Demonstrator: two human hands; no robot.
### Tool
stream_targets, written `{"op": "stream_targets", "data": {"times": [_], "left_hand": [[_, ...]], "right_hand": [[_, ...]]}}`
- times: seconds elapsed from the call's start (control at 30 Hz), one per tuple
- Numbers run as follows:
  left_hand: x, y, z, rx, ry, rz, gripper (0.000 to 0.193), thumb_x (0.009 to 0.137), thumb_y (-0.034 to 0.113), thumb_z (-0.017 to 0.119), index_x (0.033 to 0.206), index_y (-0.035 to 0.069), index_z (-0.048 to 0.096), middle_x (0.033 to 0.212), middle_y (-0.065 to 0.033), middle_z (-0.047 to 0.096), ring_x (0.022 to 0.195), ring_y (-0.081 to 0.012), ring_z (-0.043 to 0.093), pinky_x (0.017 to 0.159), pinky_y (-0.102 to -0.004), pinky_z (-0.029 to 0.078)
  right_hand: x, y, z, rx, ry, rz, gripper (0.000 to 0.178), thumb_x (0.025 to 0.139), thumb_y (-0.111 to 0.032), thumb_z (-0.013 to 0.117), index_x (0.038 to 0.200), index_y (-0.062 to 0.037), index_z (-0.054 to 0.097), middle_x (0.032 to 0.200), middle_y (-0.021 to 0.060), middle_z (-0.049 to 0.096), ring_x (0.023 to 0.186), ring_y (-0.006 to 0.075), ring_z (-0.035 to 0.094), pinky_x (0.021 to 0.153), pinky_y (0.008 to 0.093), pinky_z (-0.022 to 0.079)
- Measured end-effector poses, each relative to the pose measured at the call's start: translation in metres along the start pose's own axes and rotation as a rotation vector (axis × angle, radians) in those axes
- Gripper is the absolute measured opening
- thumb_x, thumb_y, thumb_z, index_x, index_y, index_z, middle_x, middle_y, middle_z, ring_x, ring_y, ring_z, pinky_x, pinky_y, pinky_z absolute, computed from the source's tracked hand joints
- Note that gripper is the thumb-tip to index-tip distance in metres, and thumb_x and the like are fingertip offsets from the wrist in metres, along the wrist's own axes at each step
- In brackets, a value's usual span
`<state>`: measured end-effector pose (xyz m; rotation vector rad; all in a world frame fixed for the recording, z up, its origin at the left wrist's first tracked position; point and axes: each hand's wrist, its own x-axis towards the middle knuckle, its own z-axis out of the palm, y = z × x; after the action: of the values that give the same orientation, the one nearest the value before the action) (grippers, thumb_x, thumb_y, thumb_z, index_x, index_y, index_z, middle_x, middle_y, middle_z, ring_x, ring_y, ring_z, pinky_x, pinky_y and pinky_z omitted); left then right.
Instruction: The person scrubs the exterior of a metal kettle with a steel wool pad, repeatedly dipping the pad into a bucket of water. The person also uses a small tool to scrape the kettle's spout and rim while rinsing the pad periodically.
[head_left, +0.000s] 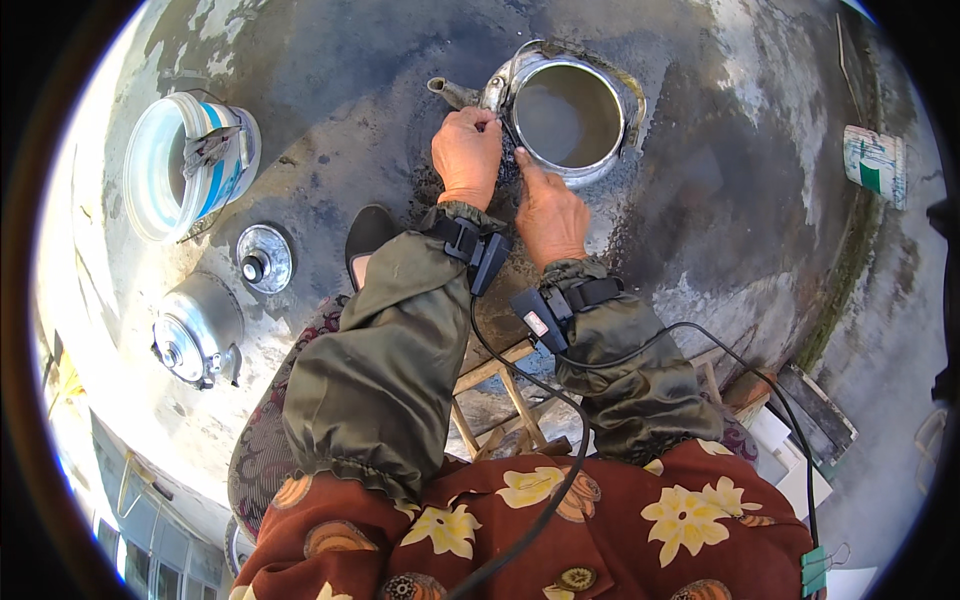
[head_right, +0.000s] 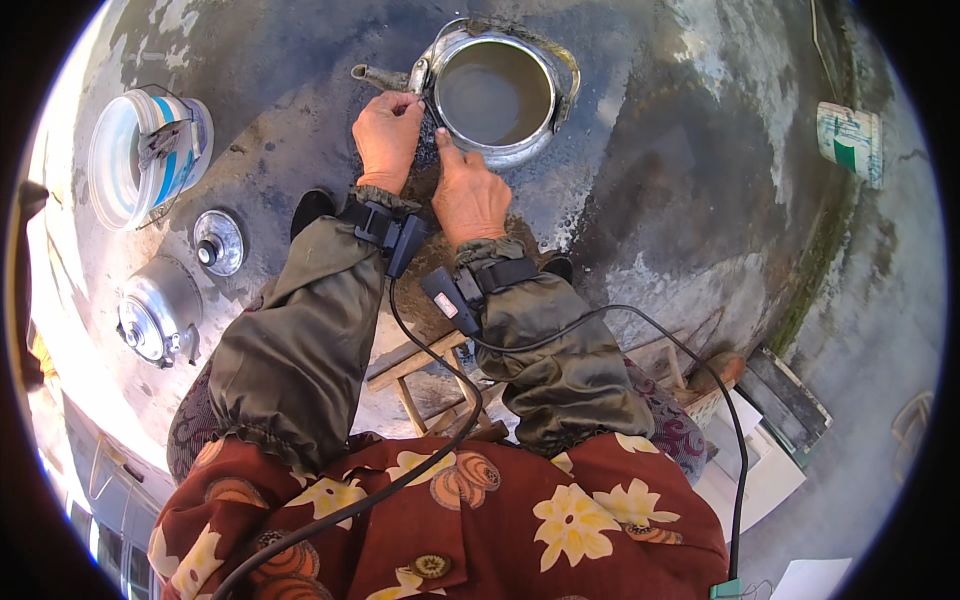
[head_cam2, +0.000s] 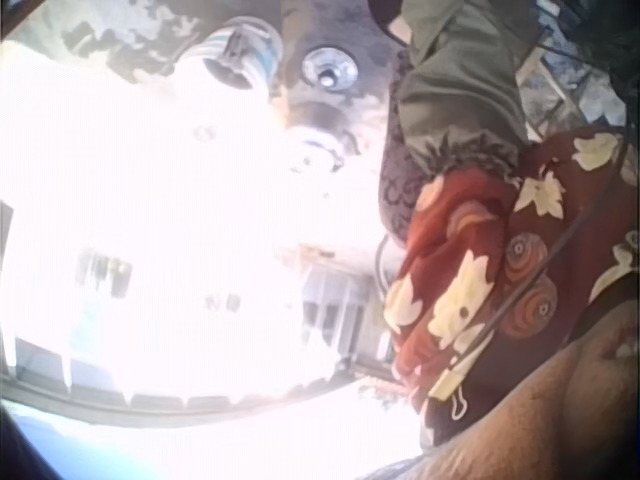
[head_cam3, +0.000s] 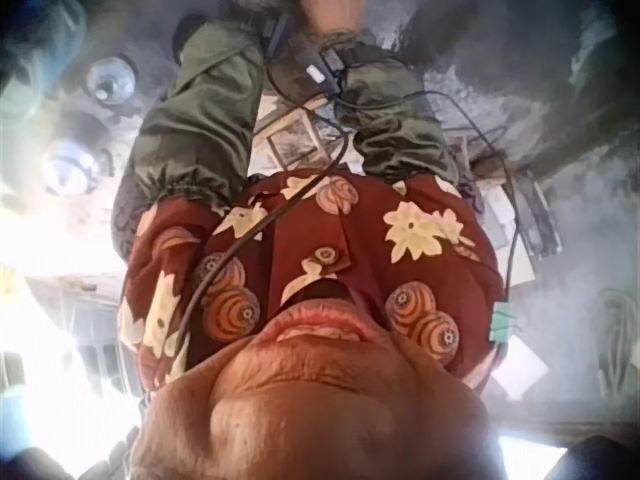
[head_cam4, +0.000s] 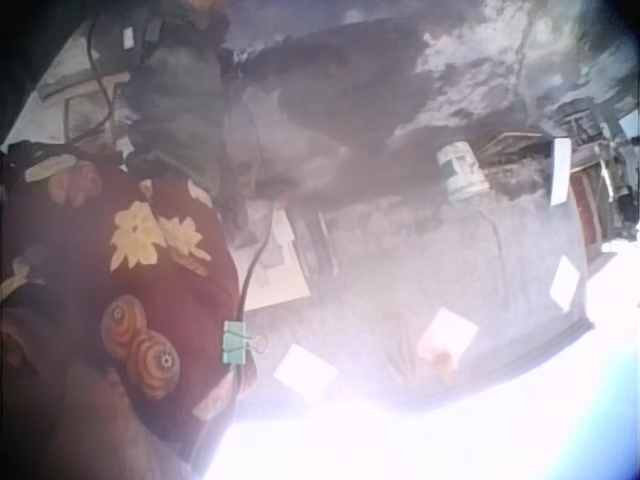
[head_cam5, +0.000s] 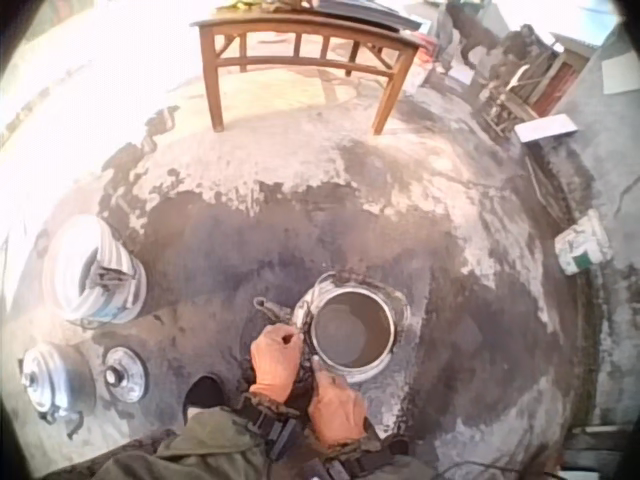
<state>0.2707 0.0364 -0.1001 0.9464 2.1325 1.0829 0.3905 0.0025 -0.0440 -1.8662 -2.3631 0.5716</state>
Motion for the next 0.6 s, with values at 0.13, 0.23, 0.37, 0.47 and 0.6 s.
{"op": "stream_targets", "data": {"times": [0.13, 0.23, 0.37, 0.47, 0.6], "left_hand": [[0.005, 0.002, -0.002, 0.043, -0.073, -0.062, 0.011, 0.072, 0.017, 0.068, 0.08, 0.01, 0.071, 0.084, -0.0116, 0.067, 0.078, -0.0322, 0.064, 0.07, -0.0379, 0.051], [0.008, 0.002, -0.002, -0.015, 0.005, 0.057, 0.011, 0.072, 0.017, 0.067, 0.08, 0.01, 0.071, 0.082, -0.0114, 0.067, 0.076, -0.0311, 0.065, 0.07, -0.0378, 0.052], [0.012, 0.002, -0.002, 0.09, -0.112, -0.116, 0.011, 0.072, 0.018, 0.068, 0.079, 0.01, 0.072, 0.078, -0.0124, 0.068, 0.072, -0.0312, 0.066, 0.067, -0.0384, 0.052], [0.013, 0.0, -0.003, -0.011, 0.005, 0.054, 0.011, 0.072, 0.019, 0.068, 0.079, 0.011, 0.072, 0.08, -0.0107, 0.067, 0.074, -0.0312, 0.065, 0.069, -0.0383, 0.052], [0.013, -0.001, -0.006, 0.118, -0.131, -0.1, 0.013, 0.071, 0.018, 0.069, 0.08, 0.01, 0.071, 0.076, -0.0111, 0.068, 0.073, -0.0309, 0.066, 0.068, -0.0377, 0.052]], "right_hand": [[0.003, -0.003, -0.001, 0.024, -0.028, 0.018, 0.039, 0.086, -0.013, 0.053, 0.123, -0.023, 0.057, 0.089, 0.0147, 0.063, 0.07, 0.0375, 0.063, 0.062, 0.0475, 0.05], [0.005, -0.005, -0.001, 0.119, 0.07, 0.004, 0.037, 0.088, -0.015, 0.054, 0.124, -0.0218, 0.057, 0.093, 0.0165, 0.065, 0.08, 0.0375, 0.063, 0.068, 0.0469, 0.05], [0.009, -0.007, -0.003, 0.101, -0.171, 0.153, 0.036, 0.088, -0.012, 0.053, 0.123, -0.0194, 0.057, 0.095, 0.0167, 0.065, 0.084, 0.0382, 0.062, 0.071, 0.0462, 0.049], [0.012, -0.006, -0.003, 0.198, 0.059, 0.003, 0.037, 0.087, -0.014, 0.054, 0.124, -0.0196, 0.057, 0.097, 0.0169, 0.065, 0.086, 0.0379, 0.062, 0.072, 0.0456, 0.049], [0.011, -0.001, -0.001, 0.188, -0.18, 0.101, 0.037, 0.087, -0.012, 0.054, 0.123, -0.0185, 0.057, 0.1, 0.017, 0.064, 0.088, 0.0375, 0.061, 0.074, 0.0447, 0.049]]}}
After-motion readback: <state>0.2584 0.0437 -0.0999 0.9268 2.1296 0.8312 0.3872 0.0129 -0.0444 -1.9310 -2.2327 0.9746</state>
